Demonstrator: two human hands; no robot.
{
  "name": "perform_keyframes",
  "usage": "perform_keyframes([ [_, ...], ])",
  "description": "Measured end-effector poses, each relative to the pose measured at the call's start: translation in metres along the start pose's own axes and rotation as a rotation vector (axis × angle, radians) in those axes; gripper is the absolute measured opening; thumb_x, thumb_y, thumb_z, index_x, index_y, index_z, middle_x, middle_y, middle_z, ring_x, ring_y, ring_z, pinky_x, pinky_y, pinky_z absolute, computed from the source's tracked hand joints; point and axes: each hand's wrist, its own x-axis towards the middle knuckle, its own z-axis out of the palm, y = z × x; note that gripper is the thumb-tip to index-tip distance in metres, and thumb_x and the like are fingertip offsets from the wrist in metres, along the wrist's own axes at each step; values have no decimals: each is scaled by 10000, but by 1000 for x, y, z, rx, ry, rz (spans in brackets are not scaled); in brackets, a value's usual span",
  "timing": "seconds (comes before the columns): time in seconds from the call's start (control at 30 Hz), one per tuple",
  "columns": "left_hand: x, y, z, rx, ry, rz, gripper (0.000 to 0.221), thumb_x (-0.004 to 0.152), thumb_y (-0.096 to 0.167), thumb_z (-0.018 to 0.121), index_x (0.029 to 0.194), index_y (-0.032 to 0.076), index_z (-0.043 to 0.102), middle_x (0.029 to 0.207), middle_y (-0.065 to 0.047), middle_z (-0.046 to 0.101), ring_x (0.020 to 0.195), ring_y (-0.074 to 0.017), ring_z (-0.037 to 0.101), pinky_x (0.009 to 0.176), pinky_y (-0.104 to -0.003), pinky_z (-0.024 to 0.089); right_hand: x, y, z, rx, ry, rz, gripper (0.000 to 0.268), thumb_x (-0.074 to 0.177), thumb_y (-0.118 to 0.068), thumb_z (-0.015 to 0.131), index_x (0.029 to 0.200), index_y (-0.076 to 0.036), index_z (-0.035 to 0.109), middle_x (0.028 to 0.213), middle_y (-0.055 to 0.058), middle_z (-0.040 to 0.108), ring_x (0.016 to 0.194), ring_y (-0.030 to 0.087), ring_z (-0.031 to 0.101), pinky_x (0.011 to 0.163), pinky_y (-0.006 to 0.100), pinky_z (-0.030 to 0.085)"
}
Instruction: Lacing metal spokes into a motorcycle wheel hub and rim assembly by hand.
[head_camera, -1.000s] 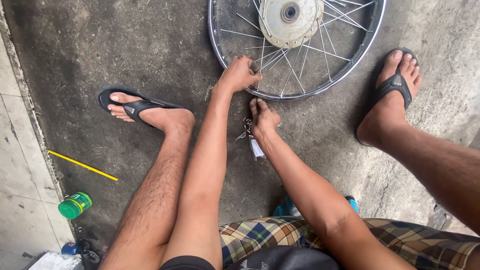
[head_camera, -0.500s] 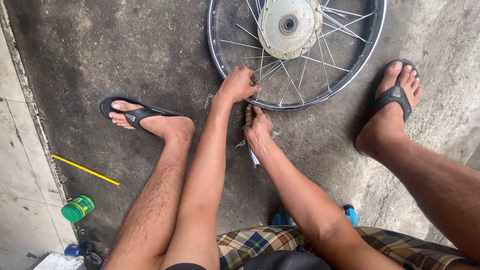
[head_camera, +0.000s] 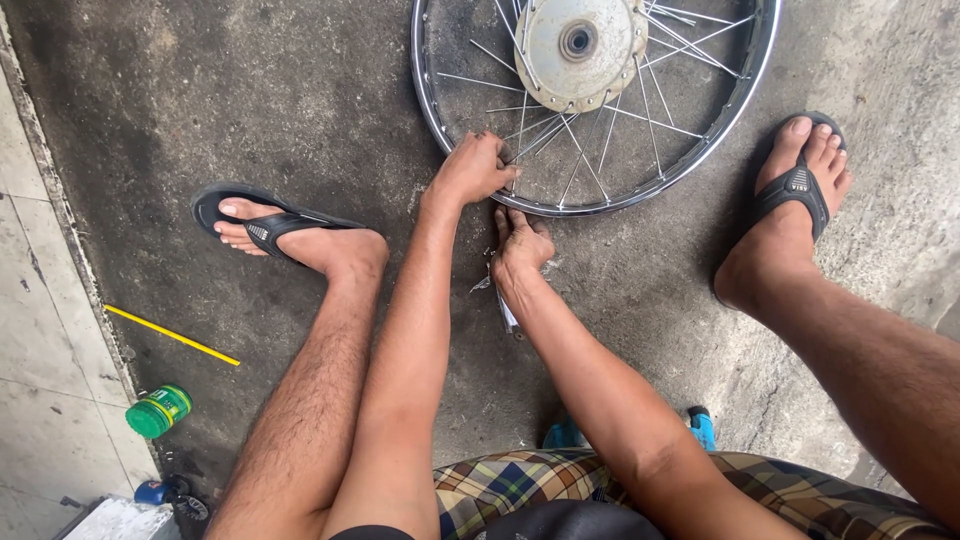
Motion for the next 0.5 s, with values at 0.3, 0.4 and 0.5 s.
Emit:
perform_keyframes([
  [0.3, -2, 6, -4, 14, 2, -17, 174, 680, 222, 640, 784, 88, 682, 705, -90, 668, 794, -315, 637, 729, -446, 472, -1, -1, 2, 2, -11, 46, 262, 634, 121, 677, 813, 19, 515, 714, 168, 594, 656, 277, 636, 672, 372, 580],
  [0.4, -3, 8, -4, 17, -3, -24, 177, 688, 228, 644, 781, 82, 681, 722, -103, 667, 809, -322, 631, 725, -454, 468, 0, -1, 2, 104, -39, 141, 244, 673, 120, 643, 864, 38, 515, 786, 172, 572, 726, 281, 619, 740, 363, 564],
  [0.5, -4, 8, -3, 26, 4, -18, 159, 683, 217, 646, 774, 93, 684, 714, -106, 667, 804, -338, 631, 730, -460, 470, 14, 10, -8, 155, -1, 154, 263, 671, 134, 647, 885, 48, 521, 801, 187, 574, 747, 296, 608, 758, 383, 558],
])
